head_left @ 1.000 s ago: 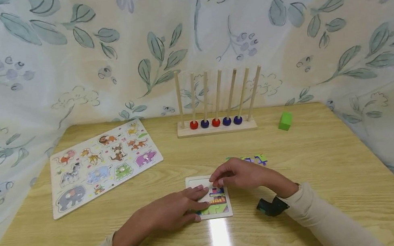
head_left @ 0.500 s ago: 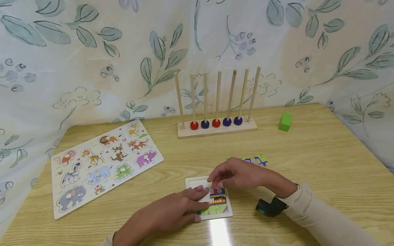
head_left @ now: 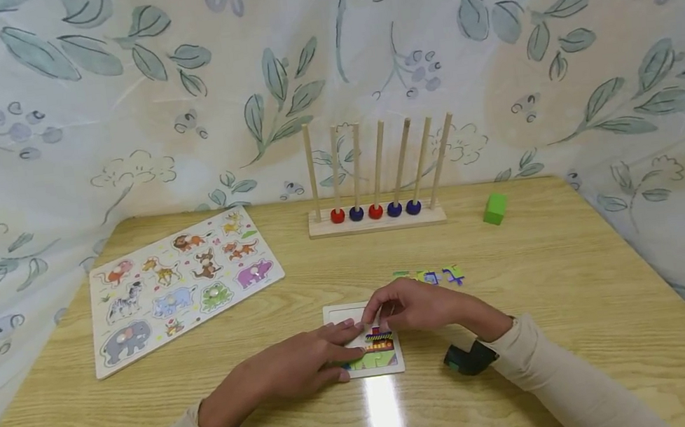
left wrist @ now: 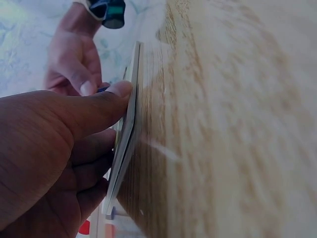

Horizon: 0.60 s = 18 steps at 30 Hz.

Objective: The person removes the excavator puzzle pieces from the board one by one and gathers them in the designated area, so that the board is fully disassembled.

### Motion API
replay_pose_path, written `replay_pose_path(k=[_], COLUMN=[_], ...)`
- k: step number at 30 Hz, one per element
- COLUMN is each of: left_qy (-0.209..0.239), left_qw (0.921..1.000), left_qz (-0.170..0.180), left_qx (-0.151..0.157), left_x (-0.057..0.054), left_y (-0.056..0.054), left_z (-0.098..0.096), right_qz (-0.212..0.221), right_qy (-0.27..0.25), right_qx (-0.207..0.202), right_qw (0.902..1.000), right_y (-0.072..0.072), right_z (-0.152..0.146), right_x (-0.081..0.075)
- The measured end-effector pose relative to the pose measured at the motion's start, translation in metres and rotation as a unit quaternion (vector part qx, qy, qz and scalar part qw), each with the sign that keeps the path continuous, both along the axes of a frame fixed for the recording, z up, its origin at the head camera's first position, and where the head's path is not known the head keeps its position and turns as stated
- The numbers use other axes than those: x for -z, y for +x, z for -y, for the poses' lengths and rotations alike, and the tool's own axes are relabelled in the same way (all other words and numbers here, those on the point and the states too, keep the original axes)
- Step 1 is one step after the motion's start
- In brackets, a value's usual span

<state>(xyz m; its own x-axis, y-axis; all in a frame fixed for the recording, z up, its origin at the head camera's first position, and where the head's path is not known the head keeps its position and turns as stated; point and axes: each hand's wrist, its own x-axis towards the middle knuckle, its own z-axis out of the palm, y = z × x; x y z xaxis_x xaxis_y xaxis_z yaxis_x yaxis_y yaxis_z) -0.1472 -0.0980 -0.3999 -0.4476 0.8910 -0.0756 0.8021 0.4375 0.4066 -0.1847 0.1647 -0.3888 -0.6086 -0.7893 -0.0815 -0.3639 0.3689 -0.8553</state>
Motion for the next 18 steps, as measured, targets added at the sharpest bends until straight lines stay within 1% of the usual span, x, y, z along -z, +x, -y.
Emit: replay_pose_path(k=[8, 14, 18], left_qy=[0.0, -0.003, -0.003], left_qw=[1.0, 0.9999, 0.9999], left_qz=[0.0, 0.009, 0.009], left_qx=[-0.002, -0.007, -0.008], left_x=[-0.0004, 0.0002, 0.0009], left_y=[0.0002, 0.0004, 0.0], left_z=[-0.0001, 0.0006, 0.0008], right_qz=[-0.012, -0.023, -0.03], right_qy=[0.022, 0.029, 0.022], right_qx=[-0.002, 0.018, 0.027], right_qw=[0.9997, 0.9992, 0.9989], right_y=[-0.0004, -0.0019, -0.0021], right_z=[-0.0022, -0.0022, -0.0046], right_x=[0.0006, 0.0005, -0.0018])
